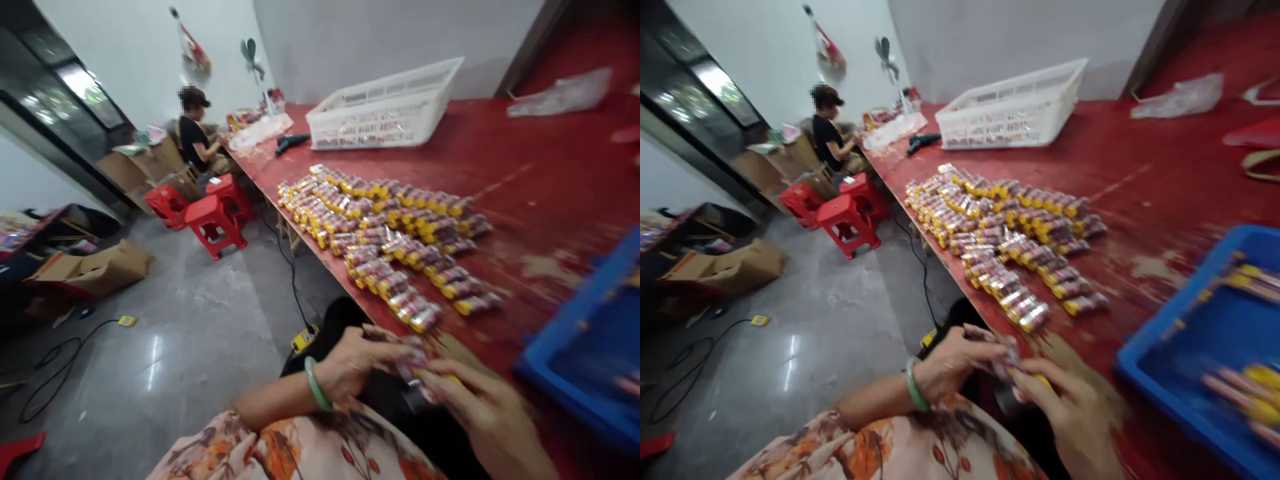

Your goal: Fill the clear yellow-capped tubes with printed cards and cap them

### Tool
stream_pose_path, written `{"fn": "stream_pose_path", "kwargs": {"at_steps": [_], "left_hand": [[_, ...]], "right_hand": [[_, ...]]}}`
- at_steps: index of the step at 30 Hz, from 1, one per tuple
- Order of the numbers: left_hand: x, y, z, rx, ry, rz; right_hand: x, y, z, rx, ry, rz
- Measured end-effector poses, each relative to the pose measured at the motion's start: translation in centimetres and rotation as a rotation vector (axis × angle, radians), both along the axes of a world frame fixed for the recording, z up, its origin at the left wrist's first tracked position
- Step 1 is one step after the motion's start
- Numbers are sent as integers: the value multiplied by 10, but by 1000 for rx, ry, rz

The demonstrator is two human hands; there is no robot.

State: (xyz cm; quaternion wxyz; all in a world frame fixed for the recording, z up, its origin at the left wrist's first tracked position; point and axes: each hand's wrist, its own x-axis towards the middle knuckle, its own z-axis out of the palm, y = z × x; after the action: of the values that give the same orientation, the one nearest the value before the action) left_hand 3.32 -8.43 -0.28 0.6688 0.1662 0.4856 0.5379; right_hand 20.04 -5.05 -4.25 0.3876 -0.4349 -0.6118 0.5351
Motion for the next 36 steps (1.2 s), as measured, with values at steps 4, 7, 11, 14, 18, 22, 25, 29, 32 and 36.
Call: {"fn": "stream_pose_path", "kwargs": {"at_steps": [4,7,11,14,18,22,25,29,32,36], "left_hand": [[-16,-2,3,-2,23,226],[-24,0,2,-28,-20,281],[-24,2,3,-63,-55,299],[-19,7,2,-100,-106,270],[-14,15,-1,-126,-169,235],[-13,15,-5,-159,-106,252],[-14,12,-8,-127,-38,260],[-14,9,-11,-106,-1,245],[-14,9,-13,-57,-7,266],[-13,10,-13,-45,-38,302]], "right_hand": [[-6,0,18,-154,54,11],[-3,-5,20,-179,153,-40],[-6,-18,16,-51,189,-138],[-13,-27,15,20,210,-235],[-15,-29,15,32,283,-359],[-9,-22,12,-154,344,-357],[-10,-19,12,-347,366,-249],[-16,-19,11,-398,375,-207],[-16,-21,7,-366,369,-235],[-15,-26,5,-256,302,-265]]}}
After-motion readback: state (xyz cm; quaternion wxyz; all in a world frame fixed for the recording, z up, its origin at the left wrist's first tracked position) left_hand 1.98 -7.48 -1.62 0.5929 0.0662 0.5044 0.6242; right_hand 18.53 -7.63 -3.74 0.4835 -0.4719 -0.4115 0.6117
